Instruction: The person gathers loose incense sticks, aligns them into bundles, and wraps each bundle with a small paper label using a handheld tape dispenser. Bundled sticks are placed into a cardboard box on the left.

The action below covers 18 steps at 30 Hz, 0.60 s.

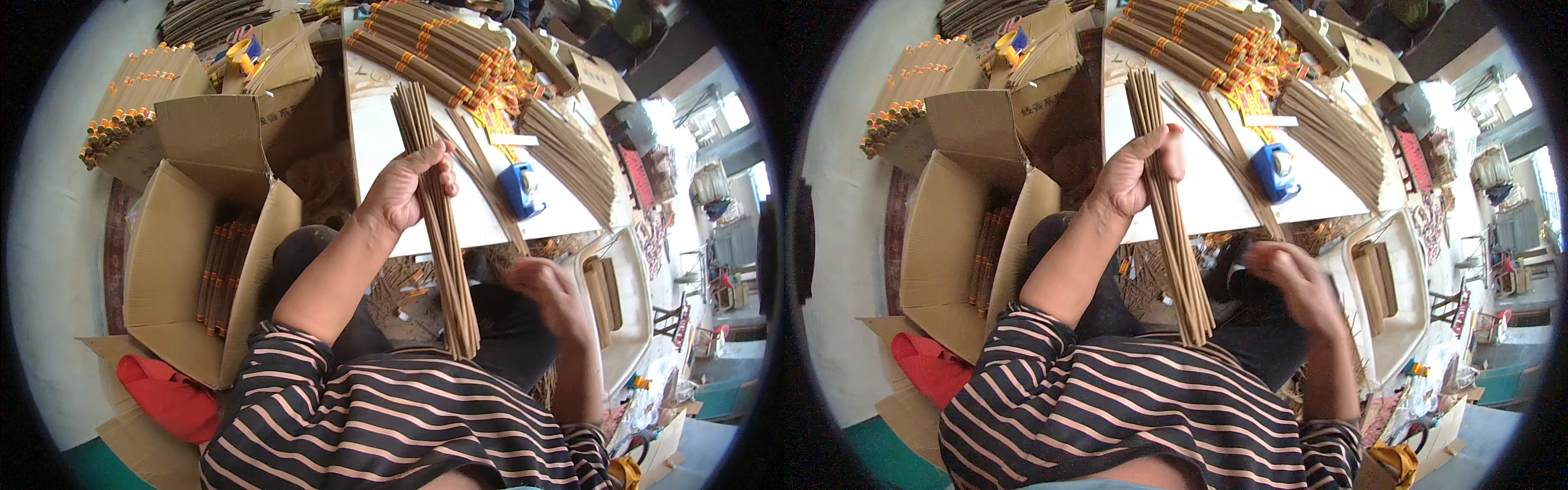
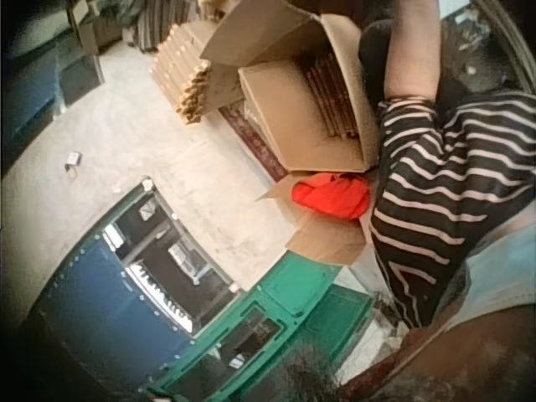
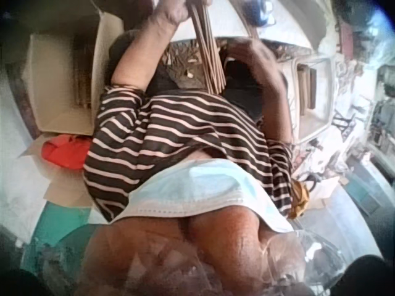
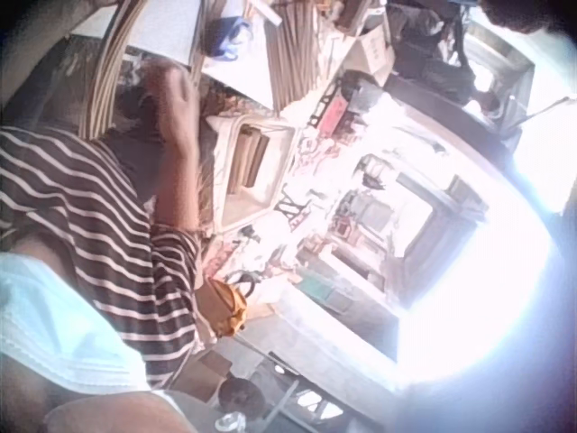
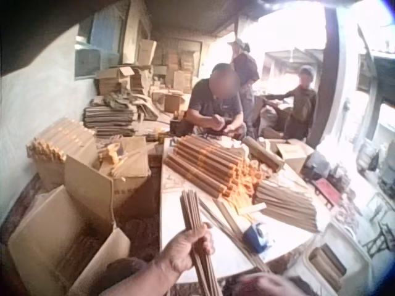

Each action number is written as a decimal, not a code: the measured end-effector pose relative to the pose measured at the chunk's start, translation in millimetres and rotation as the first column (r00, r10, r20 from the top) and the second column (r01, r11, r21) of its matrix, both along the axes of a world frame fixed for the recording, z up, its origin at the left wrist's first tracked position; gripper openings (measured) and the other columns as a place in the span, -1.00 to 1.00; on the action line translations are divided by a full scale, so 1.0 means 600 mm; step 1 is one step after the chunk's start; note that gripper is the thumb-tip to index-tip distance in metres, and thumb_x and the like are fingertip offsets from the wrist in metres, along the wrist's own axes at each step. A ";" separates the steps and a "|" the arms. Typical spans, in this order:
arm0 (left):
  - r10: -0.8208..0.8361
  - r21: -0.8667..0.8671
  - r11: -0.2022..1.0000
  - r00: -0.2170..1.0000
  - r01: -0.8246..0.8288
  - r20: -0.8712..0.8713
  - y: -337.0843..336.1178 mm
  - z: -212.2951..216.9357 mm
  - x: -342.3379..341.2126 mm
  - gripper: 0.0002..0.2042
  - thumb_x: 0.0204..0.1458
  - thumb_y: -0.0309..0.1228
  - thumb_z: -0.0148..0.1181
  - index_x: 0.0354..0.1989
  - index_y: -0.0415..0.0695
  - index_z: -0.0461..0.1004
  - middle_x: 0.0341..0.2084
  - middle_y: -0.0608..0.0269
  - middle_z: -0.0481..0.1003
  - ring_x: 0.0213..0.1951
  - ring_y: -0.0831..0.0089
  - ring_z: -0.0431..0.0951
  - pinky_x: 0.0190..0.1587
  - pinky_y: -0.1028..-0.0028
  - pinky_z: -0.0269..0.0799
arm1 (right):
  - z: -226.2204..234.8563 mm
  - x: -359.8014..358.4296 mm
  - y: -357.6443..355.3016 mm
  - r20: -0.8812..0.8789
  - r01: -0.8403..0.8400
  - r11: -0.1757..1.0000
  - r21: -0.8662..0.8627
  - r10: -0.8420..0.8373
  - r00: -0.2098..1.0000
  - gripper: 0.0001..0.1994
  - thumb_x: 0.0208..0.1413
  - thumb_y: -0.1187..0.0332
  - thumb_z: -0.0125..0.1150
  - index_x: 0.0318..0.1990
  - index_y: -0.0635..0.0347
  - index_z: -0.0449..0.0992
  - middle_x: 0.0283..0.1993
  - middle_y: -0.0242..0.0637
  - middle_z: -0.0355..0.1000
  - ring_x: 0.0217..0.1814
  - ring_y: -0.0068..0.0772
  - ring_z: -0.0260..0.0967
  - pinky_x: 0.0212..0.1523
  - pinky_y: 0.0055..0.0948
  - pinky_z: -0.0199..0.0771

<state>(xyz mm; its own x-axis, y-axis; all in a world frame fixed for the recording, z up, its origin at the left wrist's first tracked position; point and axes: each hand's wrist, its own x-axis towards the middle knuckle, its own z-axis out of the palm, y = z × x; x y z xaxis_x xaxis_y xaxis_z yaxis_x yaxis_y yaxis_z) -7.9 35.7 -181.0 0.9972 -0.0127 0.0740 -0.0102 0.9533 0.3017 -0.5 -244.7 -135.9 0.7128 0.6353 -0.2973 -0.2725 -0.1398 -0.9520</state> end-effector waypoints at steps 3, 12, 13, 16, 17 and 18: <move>0.053 0.016 0.998 0.997 -0.052 -0.048 -0.010 0.010 0.001 -0.81 -0.02 -0.42 0.20 -0.32 -0.22 0.35 -0.63 0.32 0.34 -0.61 0.53 0.34 -0.48 0.49 0.35 | -0.047 -0.008 0.116 -0.320 -0.166 0.944 0.285 0.257 0.912 -0.61 0.15 0.19 0.03 -0.02 0.34 0.29 -0.19 -0.15 0.41 -0.18 -0.35 0.40 -0.12 -0.37 0.41; 0.530 0.419 0.802 0.830 -0.425 -0.173 -0.007 -0.012 0.002 -0.84 -0.02 -0.42 0.18 -0.37 -0.11 0.30 -0.63 0.36 0.31 -0.65 0.58 0.31 -0.59 0.57 0.29 | -0.056 -0.029 0.214 0.052 -0.256 0.875 -0.411 0.303 0.952 -0.80 0.05 0.35 0.15 -0.33 0.24 0.26 -0.60 -0.37 0.29 -0.66 -0.54 0.26 -0.66 -0.59 0.25; 0.424 0.315 0.882 0.883 -0.351 -0.202 0.000 -0.009 -0.002 -0.84 0.00 -0.39 0.17 -0.37 -0.11 0.31 -0.64 0.37 0.31 -0.64 0.59 0.31 -0.59 0.59 0.28 | -0.055 -0.031 0.212 -0.034 -0.280 0.913 -0.296 0.283 0.959 -0.81 0.06 0.35 0.13 -0.35 0.22 0.26 -0.63 -0.39 0.26 -0.71 -0.57 0.20 -0.71 -0.61 0.21; 0.084 -0.055 0.995 0.996 -0.084 0.000 0.025 -0.025 -0.002 -0.83 0.01 -0.29 0.18 -0.43 -0.07 0.34 -0.66 0.43 0.30 -0.65 0.63 0.28 -0.60 0.64 0.24 | -0.053 -0.029 0.200 -0.503 -0.275 0.944 0.180 0.329 0.799 -0.83 0.10 0.34 0.08 -0.40 0.17 0.23 -0.70 -0.44 0.17 -0.80 -0.63 0.10 -0.80 -0.65 0.12; 0.122 -0.012 0.992 0.992 -0.123 -0.035 0.023 -0.022 -0.003 -0.81 0.00 -0.29 0.20 -0.47 -0.05 0.32 -0.68 0.43 0.30 -0.68 0.62 0.29 -0.62 0.60 0.24 | -0.058 -0.030 0.199 -0.549 -0.256 0.936 0.243 0.350 0.759 -0.82 0.11 0.34 0.07 -0.42 0.14 0.21 -0.70 -0.46 0.16 -0.80 -0.64 0.10 -0.80 -0.67 0.13; 0.161 0.033 0.987 0.985 -0.159 -0.069 0.021 -0.017 -0.005 -0.79 -0.02 -0.29 0.22 -0.52 -0.03 0.30 -0.71 0.43 0.29 -0.71 0.61 0.29 -0.65 0.57 0.25 | -0.061 -0.031 0.198 -0.590 -0.230 0.924 0.304 0.372 0.716 -0.81 0.11 0.34 0.05 -0.45 0.12 0.19 -0.70 -0.47 0.15 -0.81 -0.65 0.10 -0.80 -0.69 0.15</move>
